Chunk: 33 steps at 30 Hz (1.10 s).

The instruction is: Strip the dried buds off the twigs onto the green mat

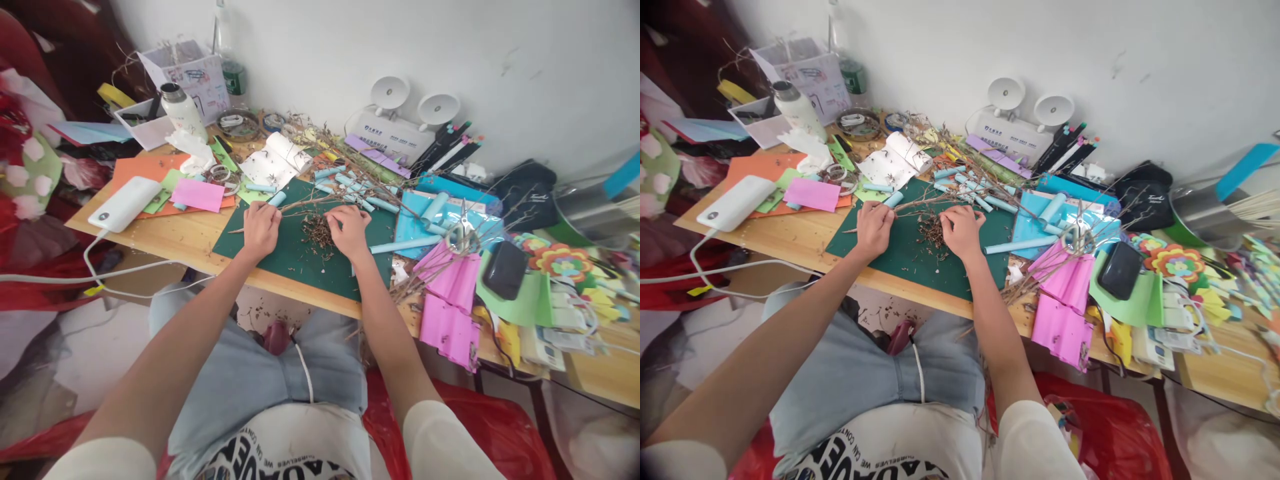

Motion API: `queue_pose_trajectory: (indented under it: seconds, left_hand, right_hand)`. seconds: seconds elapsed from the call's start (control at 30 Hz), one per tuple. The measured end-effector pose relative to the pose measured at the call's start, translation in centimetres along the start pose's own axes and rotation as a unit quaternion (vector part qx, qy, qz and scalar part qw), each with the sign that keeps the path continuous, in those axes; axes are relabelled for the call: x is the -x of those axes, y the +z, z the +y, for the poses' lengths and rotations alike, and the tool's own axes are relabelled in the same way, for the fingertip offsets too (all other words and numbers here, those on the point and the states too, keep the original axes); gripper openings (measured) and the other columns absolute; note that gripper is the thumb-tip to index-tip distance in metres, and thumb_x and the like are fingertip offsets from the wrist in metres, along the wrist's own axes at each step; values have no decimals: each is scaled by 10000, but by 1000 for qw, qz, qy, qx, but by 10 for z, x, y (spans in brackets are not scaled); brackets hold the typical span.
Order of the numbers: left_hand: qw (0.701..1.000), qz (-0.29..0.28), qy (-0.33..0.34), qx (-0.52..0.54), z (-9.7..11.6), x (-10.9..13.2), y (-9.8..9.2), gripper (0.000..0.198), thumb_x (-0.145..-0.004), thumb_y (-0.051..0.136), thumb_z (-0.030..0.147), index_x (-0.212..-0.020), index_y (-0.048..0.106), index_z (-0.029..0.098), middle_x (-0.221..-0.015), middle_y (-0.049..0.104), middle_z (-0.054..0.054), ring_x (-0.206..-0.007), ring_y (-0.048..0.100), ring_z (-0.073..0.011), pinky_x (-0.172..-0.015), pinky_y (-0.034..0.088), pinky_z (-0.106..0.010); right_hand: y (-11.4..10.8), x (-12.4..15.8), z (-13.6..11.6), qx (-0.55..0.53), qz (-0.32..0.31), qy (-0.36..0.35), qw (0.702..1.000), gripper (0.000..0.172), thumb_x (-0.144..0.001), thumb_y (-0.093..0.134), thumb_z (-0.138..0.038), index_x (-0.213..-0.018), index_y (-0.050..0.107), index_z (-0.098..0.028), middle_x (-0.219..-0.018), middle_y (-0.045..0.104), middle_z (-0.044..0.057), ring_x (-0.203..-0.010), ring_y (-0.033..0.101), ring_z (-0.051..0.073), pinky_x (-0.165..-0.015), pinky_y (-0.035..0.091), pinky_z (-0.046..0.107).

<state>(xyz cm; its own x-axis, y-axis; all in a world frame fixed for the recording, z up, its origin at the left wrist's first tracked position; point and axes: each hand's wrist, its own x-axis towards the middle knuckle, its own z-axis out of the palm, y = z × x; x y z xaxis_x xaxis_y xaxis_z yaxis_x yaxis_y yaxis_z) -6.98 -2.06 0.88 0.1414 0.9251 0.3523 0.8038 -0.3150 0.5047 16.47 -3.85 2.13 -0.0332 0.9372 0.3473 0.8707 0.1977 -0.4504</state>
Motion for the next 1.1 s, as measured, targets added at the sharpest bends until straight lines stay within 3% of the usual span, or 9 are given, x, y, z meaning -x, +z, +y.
queue_pose_trajectory:
  seconds: [0.13,0.27,0.47,0.7,0.83,1.0,1.1]
  left_hand:
    - [1000,-2,-2,-2,0,0,-1,369,-985,325,362,-842,635,220,-960,630,-91,-1097,510,-266,-891,348,-415]
    - [1000,-8,-7,3,2,-1,-2,355,-981,337,357,-837,631,219,-956,626,-89,-1094,505,-270,-888,348,-416]
    - [1000,-9,-5,9,2,0,-1,343,-985,340,349,-824,613,218,-974,634,-85,-1099,502,-269,-884,337,-417]
    - [1000,-11,-4,10,3,0,-3,342,-987,335,347,-818,605,222,-968,639,-81,-1092,508,-267,-877,331,-422]
    - [1000,-16,-5,7,3,0,-3,321,-988,342,336,-810,584,221,-985,646,-84,-1098,504,-271,-863,326,-422]
    - [1000,-14,-2,10,3,0,-3,326,-992,341,342,-802,576,219,-975,646,-81,-1090,501,-271,-859,322,-423]
    - [1000,-15,-1,7,2,0,-3,327,-994,341,340,-803,576,218,-969,646,-78,-1088,501,-268,-863,320,-422]
  right_hand:
    - [6,1,-11,3,10,-21,1000,281,-922,518,-406,-1078,703,-262,-1139,684,75,-1106,557,275,-977,255,470]
    - [12,0,-14,6,4,-27,1000,289,-958,449,-349,-960,724,-260,-1054,700,56,-1045,587,241,-971,270,447]
    - [2,-3,-4,6,68,31,997,253,-907,445,-259,-879,692,-207,-977,699,90,-1015,588,255,-940,323,433]
    - [9,-2,-8,-30,24,-11,999,268,-902,554,-401,-1076,710,-270,-1092,698,57,-1055,584,259,-980,281,466]
    - [16,-3,-13,-31,18,-16,999,249,-934,505,-349,-886,726,-244,-1009,708,52,-989,601,236,-966,294,447]
    - [8,-5,-1,-46,56,9,997,197,-889,506,-258,-820,681,-200,-894,687,56,-910,610,214,-908,374,389]
    - [5,-5,5,-73,28,-19,997,268,-914,480,-297,-772,677,-184,-840,678,65,-840,612,209,-842,413,368]
